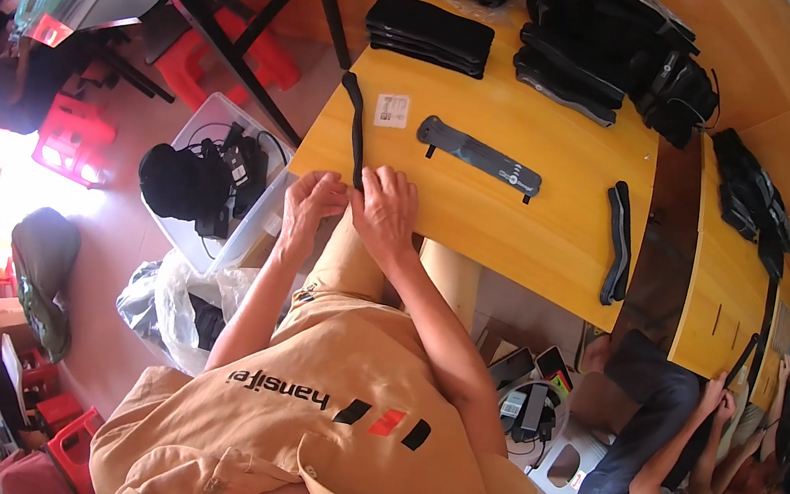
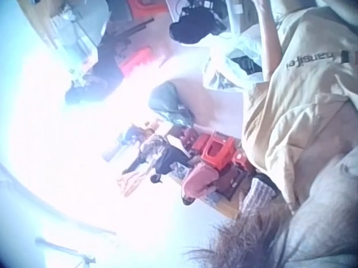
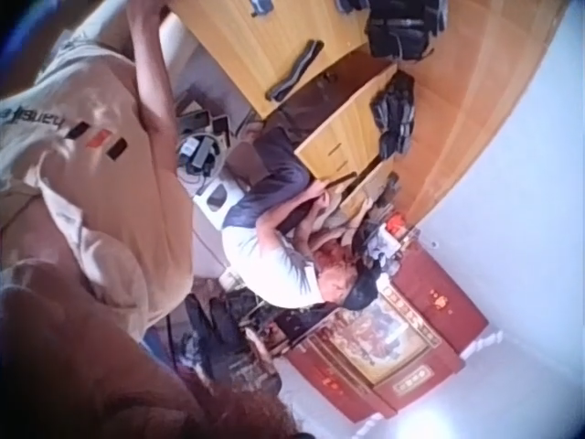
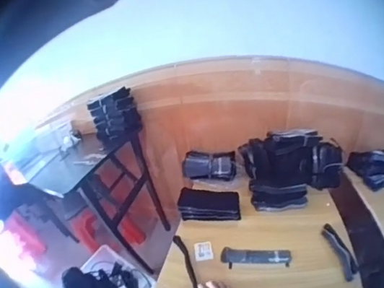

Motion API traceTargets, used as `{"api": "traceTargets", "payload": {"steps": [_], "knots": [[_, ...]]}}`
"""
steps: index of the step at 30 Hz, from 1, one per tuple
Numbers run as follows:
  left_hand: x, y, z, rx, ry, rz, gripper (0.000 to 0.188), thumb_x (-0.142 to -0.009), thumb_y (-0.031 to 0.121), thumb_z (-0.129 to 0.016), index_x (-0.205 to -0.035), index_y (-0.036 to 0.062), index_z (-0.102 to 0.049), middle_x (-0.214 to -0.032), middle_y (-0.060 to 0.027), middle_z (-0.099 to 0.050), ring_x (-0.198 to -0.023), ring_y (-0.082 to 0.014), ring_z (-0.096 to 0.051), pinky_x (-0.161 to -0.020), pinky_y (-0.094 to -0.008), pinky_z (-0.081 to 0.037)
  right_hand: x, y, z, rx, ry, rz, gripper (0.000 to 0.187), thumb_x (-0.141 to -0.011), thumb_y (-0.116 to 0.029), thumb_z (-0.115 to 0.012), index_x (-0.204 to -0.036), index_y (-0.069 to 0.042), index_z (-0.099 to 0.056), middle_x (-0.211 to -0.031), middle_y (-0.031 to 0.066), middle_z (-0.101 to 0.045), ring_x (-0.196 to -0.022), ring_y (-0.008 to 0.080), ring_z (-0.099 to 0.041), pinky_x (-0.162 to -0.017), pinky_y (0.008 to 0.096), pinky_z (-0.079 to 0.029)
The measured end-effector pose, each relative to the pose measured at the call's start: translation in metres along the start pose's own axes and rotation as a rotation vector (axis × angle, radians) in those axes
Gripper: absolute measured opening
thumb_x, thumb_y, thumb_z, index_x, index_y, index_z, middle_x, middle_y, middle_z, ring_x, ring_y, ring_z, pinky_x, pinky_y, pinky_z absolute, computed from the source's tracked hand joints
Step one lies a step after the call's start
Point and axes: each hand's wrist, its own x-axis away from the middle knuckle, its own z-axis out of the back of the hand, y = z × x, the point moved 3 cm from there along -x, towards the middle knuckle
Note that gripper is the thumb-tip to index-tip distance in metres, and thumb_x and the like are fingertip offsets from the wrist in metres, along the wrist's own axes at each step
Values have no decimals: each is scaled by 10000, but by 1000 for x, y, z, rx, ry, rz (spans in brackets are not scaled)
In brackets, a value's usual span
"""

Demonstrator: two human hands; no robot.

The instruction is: Inspecting and organizing black fabric straps on a work table.

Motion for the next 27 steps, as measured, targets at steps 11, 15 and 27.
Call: {"api": "traceTargets", "payload": {"steps": [11, 15, 27], "knots": [[-12, 17, 7, -410, 221, -203, 368, -841, 303, -612, -814, -63, -626, -539, -102, -590, -505, -172, -583, -516, -319, -478, 2, 19, 23, -116, 138, -80, 47, -738, -21, -604, -780, -42, -597, -730, 94, -559, -684, 286, -580, -577, 386, -464], [-39, 62, 13, -816, 434, -589, 552, -829, 345, -619, -1165, -62, -455, -1083, -246, -528, -968, -333, -552, -786, -403, -454, 5, 30, 31, -95, 113, -128, 64, -749, -25, -614, -812, -34, -608, -742, 94, -571, -697, 289, -586, -581, 380, -466], [-109, 20, 44, -199, 254, -267, 279, -879, 248, -539, -1031, 15, -515, -780, -173, -647, -699, -279, -639, -638, -371, -505, 17, 42, 35, -257, 22, -156, 49, -768, 6, -619, -817, 5, -622, -685, 102, -558, -600, 253, -560, -550, 335, -449]]}}
